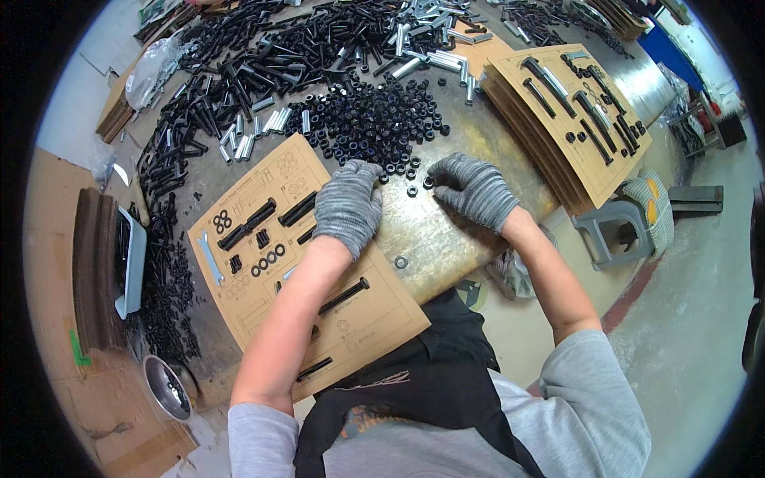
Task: The person sorts and arranges various metal hardware items, including bolts, nuts, washers, and hammers, onto a cardboard template. They repeatedly pick up items from a pile, place them into designated spots on the template, and then move the completed template aside to start a new one.
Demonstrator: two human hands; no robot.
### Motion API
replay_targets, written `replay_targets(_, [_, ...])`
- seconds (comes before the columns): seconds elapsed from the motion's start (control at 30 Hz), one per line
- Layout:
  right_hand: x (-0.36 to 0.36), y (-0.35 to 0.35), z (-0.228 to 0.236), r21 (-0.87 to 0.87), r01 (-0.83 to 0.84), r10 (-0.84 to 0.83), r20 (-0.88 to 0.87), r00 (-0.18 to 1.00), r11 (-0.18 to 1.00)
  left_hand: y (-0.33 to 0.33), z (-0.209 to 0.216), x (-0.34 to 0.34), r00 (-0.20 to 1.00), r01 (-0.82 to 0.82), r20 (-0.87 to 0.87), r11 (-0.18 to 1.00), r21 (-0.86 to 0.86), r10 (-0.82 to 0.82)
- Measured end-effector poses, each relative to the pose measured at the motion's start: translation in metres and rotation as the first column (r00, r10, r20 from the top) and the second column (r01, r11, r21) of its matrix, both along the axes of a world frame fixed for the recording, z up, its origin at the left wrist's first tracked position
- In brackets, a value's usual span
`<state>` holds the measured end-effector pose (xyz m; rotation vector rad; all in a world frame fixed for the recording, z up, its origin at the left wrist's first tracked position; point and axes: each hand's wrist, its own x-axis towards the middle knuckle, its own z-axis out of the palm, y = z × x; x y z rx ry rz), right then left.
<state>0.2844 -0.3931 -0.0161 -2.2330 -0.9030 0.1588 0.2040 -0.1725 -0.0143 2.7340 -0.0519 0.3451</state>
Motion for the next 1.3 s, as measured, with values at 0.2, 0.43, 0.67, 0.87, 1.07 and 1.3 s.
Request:
replay_targets(0.2, [0.001,0.013,-0.003,-0.201,-0.032,0.069,0.179,0.981,0.979,-0.009,0.002,0.005,0.981,0.026,-0.188,0.995,-0.097,-0.044])
replay_targets(0.43, [0.002,0.014,-0.004,-0.226,0.051,-0.013,0.166,0.986,0.973,-0.011,-0.002,0.012,0.965,0.022,-0.252,0.984,-0.175,-0.066])
replay_targets(0.67, [-0.01,0.032,-0.011,-0.187,-0.042,0.086,0.232,0.969,0.981,-0.014,-0.011,0.019,0.975,0.02,-0.217,0.993,-0.114,-0.045])
replay_targets(0.87, [-0.023,0.049,0.002,-0.307,-0.037,0.108,0.217,0.97,0.951,0.008,0.011,-0.003,0.986,0.068,-0.144,0.987,-0.144,-0.089])
replay_targets(1.07, [-0.115,0.058,0.034,0.14,-0.314,0.343,-0.339,0.876,0.939,0.057,0.061,-0.116,0.986,-0.156,-0.124,0.905,-0.395,0.116])
replay_targets(1.3, [-0.18,0.092,0.008,-0.113,-0.481,0.487,0.038,0.872,0.869,0.053,0.052,-0.227,0.931,-0.356,-0.256,0.794,-0.493,0.259])
